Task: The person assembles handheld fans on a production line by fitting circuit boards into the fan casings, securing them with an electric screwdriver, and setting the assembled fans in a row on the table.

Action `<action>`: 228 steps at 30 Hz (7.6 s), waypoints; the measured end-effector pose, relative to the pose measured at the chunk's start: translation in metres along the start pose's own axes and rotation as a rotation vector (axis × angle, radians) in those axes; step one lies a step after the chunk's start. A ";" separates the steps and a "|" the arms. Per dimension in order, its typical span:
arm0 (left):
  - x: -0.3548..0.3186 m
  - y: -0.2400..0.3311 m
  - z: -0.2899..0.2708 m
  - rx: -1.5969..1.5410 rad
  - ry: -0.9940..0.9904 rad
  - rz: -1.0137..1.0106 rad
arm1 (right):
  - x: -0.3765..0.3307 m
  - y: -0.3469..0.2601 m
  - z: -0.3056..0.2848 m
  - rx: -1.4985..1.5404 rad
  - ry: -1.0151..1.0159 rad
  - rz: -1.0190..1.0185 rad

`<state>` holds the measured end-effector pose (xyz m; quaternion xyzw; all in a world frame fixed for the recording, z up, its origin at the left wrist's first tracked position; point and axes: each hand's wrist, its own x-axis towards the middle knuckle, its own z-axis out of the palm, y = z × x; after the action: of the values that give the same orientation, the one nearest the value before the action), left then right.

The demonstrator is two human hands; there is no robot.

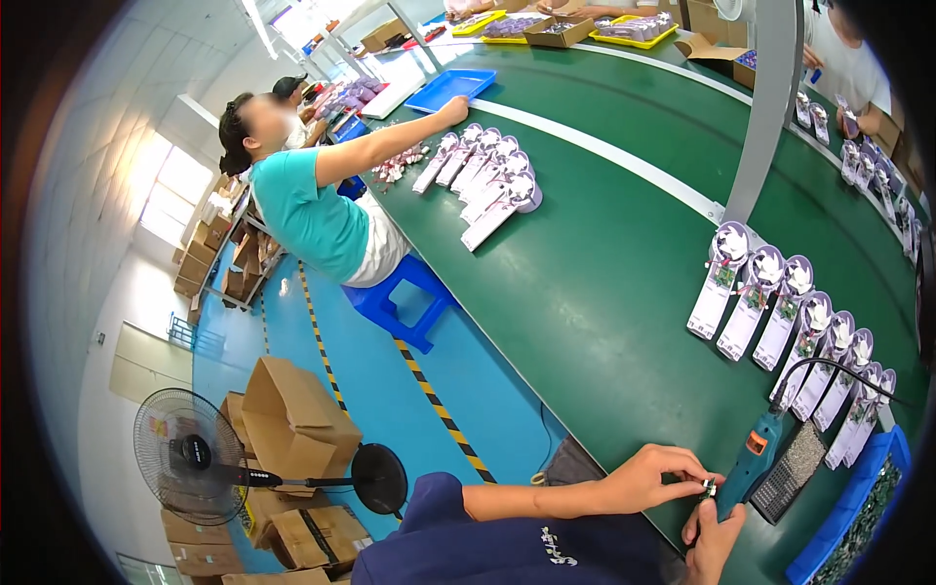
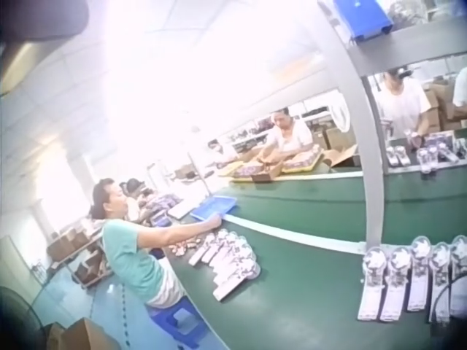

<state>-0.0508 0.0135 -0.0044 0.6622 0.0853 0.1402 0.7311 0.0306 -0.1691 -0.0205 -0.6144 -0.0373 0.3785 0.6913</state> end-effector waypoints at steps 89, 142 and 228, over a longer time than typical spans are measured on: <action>0.011 0.020 0.019 0.903 -0.249 0.276 | -0.032 -0.039 -0.022 0.120 0.066 0.056; 0.007 0.000 0.055 0.101 0.156 -0.261 | -0.015 -0.029 0.001 -0.465 0.363 -0.103; 0.019 0.016 0.047 0.175 0.122 -0.502 | -0.003 -0.029 0.003 -0.564 0.334 -0.155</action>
<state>-0.0193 -0.0236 0.0182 0.6714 0.3023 -0.0137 0.6765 0.0408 -0.1666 0.0067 -0.8302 -0.0733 0.1939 0.5175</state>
